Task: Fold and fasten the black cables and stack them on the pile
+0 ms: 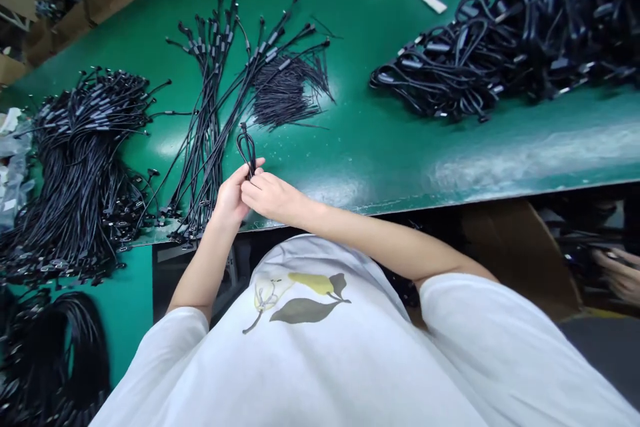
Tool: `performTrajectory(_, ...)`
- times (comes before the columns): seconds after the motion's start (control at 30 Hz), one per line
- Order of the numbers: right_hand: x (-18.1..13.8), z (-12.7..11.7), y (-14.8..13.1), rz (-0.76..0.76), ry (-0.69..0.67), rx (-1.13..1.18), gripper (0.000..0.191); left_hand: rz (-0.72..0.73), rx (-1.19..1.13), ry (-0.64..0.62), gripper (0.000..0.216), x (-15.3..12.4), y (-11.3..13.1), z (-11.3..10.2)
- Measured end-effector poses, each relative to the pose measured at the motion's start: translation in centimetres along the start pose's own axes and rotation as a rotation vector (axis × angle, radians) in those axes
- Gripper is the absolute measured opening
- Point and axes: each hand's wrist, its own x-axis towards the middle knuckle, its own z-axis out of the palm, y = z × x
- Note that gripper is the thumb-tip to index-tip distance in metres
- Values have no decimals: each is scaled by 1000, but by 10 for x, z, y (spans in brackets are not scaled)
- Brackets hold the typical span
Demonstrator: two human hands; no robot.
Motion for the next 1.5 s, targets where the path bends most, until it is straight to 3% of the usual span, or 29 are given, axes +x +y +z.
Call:
performTrajectory(0.1, -8, -13, 6, -81, -57, 237, 31, 53, 104, 9, 22, -1, -5, -4)
performTrajectory(0.23, -16, -42, 18, -40, 22, 338, 32, 186, 179, -152, 21, -9, -9, -3)
performTrajectory(0.33, -16, -57, 32, -29, 88, 301, 29, 83, 233, -290, 28, -18, -7, 0)
performTrajectory(0.43, -19, -58, 46, -51, -7, 245, 18, -41, 360, -451, 30, -27, -5, 1)
performTrajectory(0.5, -26, -55, 51, -54, -80, 219, 23, -51, 456, -496, 30, -33, -5, 2)
performTrajectory(0.77, -47, -42, 56, -90, -127, 220, 37, 137, 978, -477, 10, -42, -4, 7)
performTrajectory(1.0, -49, -49, 56, -237, -217, 90, 40, -66, 799, -657, 40, -27, -14, 1)
performTrajectory(1.13, -51, -51, 49, -321, -229, -124, 35, 62, 973, -551, 36, -28, -19, 4)
performTrajectory(1.33, -64, -42, 38, -104, -226, -192, 19, 379, 1250, -453, 28, -33, -20, 5)
performTrajectory(1.5, -63, -34, 35, -116, -333, -99, 23, 349, 1472, -491, 32, -34, -22, 3)
